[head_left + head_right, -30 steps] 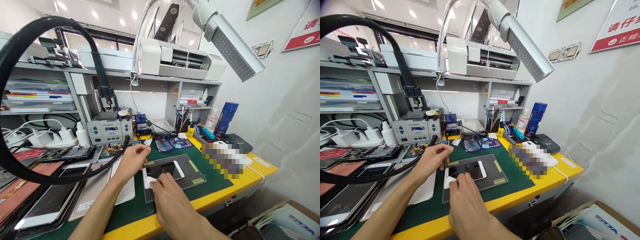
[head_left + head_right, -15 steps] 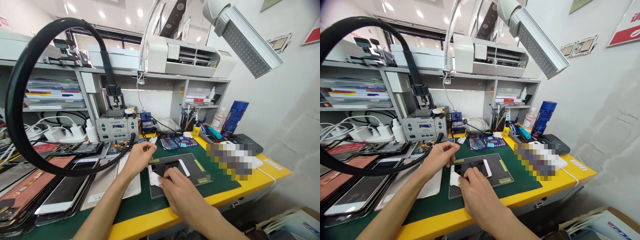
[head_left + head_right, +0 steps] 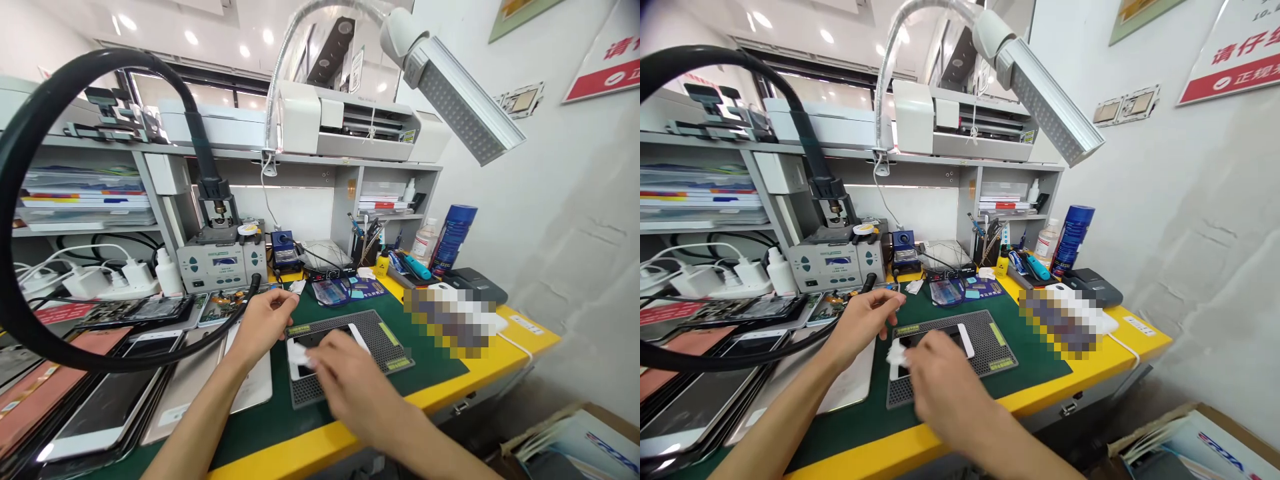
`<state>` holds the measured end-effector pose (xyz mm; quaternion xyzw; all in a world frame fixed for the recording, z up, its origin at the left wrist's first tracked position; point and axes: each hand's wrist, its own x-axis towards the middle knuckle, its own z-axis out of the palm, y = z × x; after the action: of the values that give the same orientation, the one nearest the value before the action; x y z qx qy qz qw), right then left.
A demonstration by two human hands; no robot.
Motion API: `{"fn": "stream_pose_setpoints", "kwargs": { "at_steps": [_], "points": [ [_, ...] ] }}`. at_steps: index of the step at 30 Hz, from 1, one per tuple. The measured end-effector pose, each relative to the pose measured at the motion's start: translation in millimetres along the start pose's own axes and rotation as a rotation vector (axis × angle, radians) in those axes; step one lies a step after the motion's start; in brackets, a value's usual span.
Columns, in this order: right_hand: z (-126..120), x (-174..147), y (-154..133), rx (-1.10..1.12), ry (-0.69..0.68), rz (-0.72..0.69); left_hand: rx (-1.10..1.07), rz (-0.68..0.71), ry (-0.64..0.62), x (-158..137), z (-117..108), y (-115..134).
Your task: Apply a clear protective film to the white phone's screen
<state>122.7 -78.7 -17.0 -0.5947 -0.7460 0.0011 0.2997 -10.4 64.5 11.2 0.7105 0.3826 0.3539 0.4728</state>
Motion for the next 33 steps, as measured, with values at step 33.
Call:
{"fn": "stream_pose_setpoints", "kwargs": {
  "at_steps": [33],
  "points": [
    [-10.1, 18.2, 31.0, -0.529, -0.237, 0.181, 0.006, 0.026, 0.002, 1.1, 4.3, -1.9]
  ]
}}
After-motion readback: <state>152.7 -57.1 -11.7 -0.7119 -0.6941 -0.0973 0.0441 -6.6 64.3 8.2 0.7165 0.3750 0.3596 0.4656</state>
